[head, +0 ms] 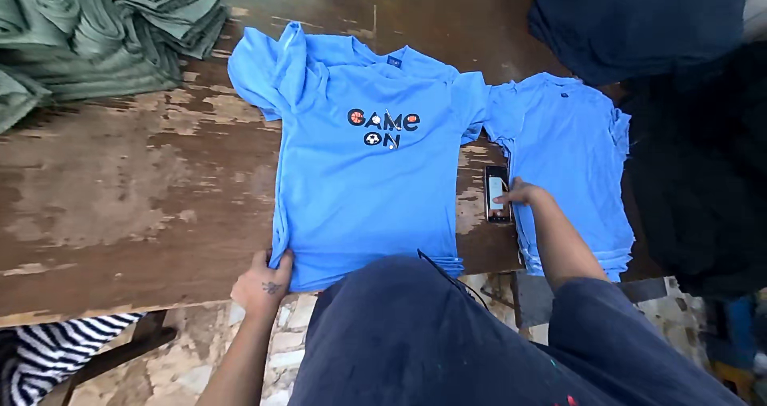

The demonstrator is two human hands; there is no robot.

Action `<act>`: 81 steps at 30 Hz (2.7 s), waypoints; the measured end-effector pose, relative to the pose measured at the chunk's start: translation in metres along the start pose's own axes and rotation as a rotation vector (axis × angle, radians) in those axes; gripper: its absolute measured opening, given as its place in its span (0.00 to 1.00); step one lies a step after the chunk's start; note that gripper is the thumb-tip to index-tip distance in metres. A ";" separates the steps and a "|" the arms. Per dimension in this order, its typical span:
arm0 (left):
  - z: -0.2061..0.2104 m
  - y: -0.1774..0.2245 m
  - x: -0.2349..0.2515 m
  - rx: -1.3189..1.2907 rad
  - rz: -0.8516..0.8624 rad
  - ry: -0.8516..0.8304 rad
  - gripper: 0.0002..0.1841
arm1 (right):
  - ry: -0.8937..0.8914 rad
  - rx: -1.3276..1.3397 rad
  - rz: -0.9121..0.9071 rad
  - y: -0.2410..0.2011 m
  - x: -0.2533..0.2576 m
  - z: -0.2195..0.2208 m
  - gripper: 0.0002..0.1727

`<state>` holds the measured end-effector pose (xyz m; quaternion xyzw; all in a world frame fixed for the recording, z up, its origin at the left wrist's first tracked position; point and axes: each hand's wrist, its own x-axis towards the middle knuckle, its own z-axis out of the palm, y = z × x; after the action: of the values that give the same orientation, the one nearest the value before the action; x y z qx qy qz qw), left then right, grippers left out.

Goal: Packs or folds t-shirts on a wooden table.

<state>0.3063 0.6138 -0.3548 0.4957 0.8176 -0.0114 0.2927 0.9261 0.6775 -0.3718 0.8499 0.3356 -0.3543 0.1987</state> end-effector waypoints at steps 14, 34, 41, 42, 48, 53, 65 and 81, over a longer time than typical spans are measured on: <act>-0.001 0.000 -0.001 0.004 0.009 0.003 0.27 | -0.080 0.071 -0.014 0.005 -0.004 -0.014 0.47; -0.004 0.001 -0.004 0.007 0.041 -0.005 0.26 | 0.459 0.384 -0.234 0.014 -0.099 0.069 0.44; -0.009 0.002 -0.009 0.036 0.060 -0.026 0.26 | 0.500 0.388 -0.127 0.002 -0.097 0.087 0.50; -0.009 0.002 -0.008 0.042 0.062 -0.027 0.27 | 0.504 0.392 -0.099 0.000 -0.091 0.085 0.49; -0.006 -0.001 -0.007 0.028 0.055 -0.019 0.27 | 0.440 0.309 -0.061 -0.006 -0.074 0.072 0.50; -0.005 -0.001 -0.009 0.020 0.061 0.006 0.27 | 0.498 0.417 -0.116 0.009 -0.084 0.076 0.39; -0.007 0.001 -0.010 0.007 0.047 0.010 0.27 | 0.514 0.470 -0.046 -0.003 -0.092 0.068 0.31; -0.006 0.002 -0.009 0.029 0.036 0.001 0.26 | 0.518 0.537 -0.027 0.000 -0.092 0.066 0.38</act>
<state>0.3078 0.6097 -0.3450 0.5146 0.8084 -0.0177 0.2853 0.8473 0.6000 -0.3486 0.9287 0.2810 -0.2055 -0.1276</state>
